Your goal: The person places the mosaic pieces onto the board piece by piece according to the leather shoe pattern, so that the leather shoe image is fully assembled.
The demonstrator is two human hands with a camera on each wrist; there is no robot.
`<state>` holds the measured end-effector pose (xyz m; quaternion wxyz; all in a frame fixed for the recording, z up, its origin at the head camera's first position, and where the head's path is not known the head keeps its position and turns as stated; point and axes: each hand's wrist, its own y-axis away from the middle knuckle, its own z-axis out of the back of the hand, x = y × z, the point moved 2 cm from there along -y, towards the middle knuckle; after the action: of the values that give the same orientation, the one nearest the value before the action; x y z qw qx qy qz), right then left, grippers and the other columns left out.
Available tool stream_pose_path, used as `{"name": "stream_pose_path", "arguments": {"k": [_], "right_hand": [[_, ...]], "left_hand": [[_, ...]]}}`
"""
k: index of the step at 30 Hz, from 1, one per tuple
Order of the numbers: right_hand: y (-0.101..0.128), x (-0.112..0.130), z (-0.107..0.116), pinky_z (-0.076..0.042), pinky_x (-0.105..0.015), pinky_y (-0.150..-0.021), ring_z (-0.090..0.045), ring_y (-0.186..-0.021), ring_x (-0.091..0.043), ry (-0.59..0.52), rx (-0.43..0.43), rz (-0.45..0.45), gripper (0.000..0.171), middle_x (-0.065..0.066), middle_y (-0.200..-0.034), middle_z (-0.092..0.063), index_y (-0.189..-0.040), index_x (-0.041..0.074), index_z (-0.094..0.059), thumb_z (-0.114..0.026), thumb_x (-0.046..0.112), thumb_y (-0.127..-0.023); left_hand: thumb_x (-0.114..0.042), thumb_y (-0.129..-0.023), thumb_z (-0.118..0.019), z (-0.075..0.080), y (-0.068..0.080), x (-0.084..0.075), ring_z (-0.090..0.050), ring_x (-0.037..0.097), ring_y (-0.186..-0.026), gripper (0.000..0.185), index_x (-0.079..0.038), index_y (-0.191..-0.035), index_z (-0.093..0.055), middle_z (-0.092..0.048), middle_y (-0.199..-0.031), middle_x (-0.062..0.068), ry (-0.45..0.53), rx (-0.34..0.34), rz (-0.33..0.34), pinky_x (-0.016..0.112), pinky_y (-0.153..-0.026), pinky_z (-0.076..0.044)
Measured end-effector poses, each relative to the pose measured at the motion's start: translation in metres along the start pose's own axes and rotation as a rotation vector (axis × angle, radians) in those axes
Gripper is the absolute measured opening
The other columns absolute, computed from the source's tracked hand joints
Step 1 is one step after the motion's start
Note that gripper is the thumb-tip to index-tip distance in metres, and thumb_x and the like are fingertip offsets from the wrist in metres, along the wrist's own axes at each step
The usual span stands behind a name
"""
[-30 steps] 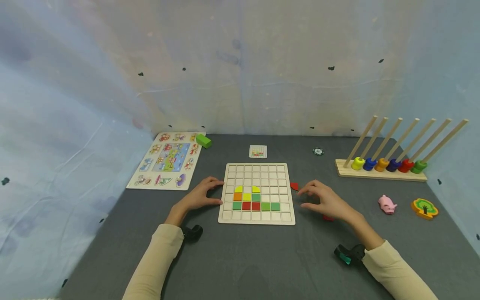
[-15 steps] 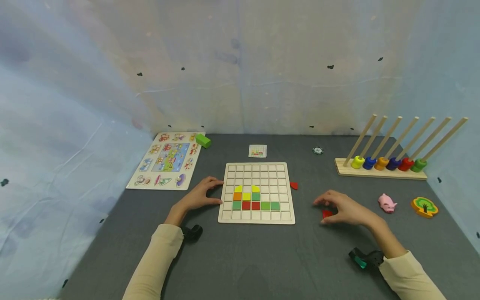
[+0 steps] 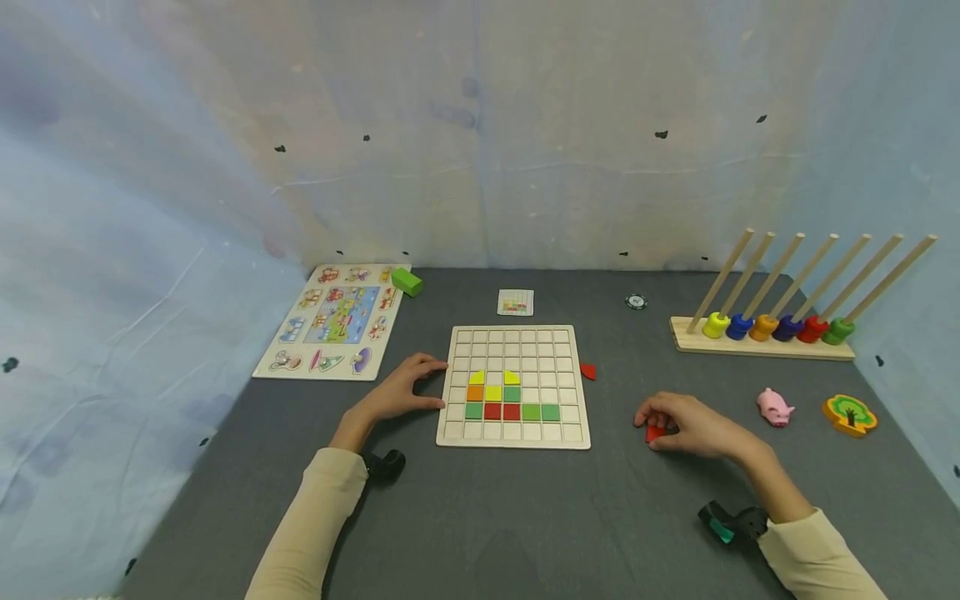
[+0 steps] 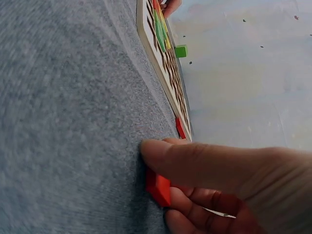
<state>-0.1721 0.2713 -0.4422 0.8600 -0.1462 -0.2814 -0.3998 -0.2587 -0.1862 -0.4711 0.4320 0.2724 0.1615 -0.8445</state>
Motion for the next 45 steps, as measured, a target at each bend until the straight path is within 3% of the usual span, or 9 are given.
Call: {"name": "stream_pose_path", "arguments": {"k": [9, 18, 27, 32, 45], "right_hand": [[-0.014, 0.004, -0.005, -0.046, -0.028, -0.067, -0.054, -0.078, -0.011, 0.019, -0.029, 0.009, 0.021, 0.002, -0.092, -0.061, -0.101, 0.010, -0.066, -0.072, 0.015, -0.082], [-0.054, 0.016, -0.014, -0.045, -0.031, -0.072, -0.052, -0.085, -0.013, -0.006, -0.081, 0.069, 0.026, 0.002, -0.102, -0.059, -0.109, 0.012, -0.066, -0.070, 0.014, -0.084], [-0.099, 0.027, -0.030, -0.046, -0.032, -0.063, -0.054, -0.076, -0.018, -0.065, -0.138, 0.230, 0.028, -0.002, -0.097, -0.062, -0.109, 0.006, -0.067, -0.072, 0.016, -0.083], [-0.117, 0.030, -0.040, -0.047, -0.032, -0.067, -0.056, -0.082, -0.016, -0.088, -0.161, 0.286, 0.027, -0.003, -0.099, -0.064, -0.106, 0.006, -0.069, -0.072, 0.018, -0.083], [-0.143, 0.033, -0.059, -0.047, -0.029, -0.076, -0.059, -0.089, -0.014, -0.106, -0.202, 0.279, 0.022, -0.001, -0.098, -0.066, -0.101, 0.008, -0.071, -0.074, 0.018, -0.081]], "left_hand": [[-0.036, -0.078, -0.075, 0.001, 0.000, -0.002, -0.040, 0.027, -0.118, 0.067, -0.011, -0.135, -0.049, -0.044, -0.127, 0.011, -0.004, 0.000, -0.001, 0.049, -0.100, -0.032], [-0.039, -0.078, -0.075, 0.000, -0.001, 0.000, -0.041, 0.026, -0.117, 0.068, -0.012, -0.135, -0.050, -0.044, -0.127, 0.009, -0.002, 0.004, -0.004, 0.049, -0.100, -0.033], [-0.037, -0.078, -0.076, 0.001, -0.001, -0.002, -0.040, 0.026, -0.118, 0.068, -0.011, -0.135, -0.050, -0.044, -0.127, 0.010, 0.004, 0.008, 0.000, 0.049, -0.100, -0.032], [-0.037, -0.077, -0.076, 0.000, -0.001, -0.001, -0.041, 0.026, -0.117, 0.068, -0.011, -0.134, -0.050, -0.044, -0.126, 0.010, -0.008, 0.003, -0.005, 0.048, -0.100, -0.033], [-0.038, -0.077, -0.075, 0.000, 0.000, -0.003, -0.041, 0.026, -0.116, 0.067, -0.012, -0.134, -0.051, -0.045, -0.126, 0.009, -0.010, -0.005, -0.005, 0.049, -0.099, -0.034]]}}
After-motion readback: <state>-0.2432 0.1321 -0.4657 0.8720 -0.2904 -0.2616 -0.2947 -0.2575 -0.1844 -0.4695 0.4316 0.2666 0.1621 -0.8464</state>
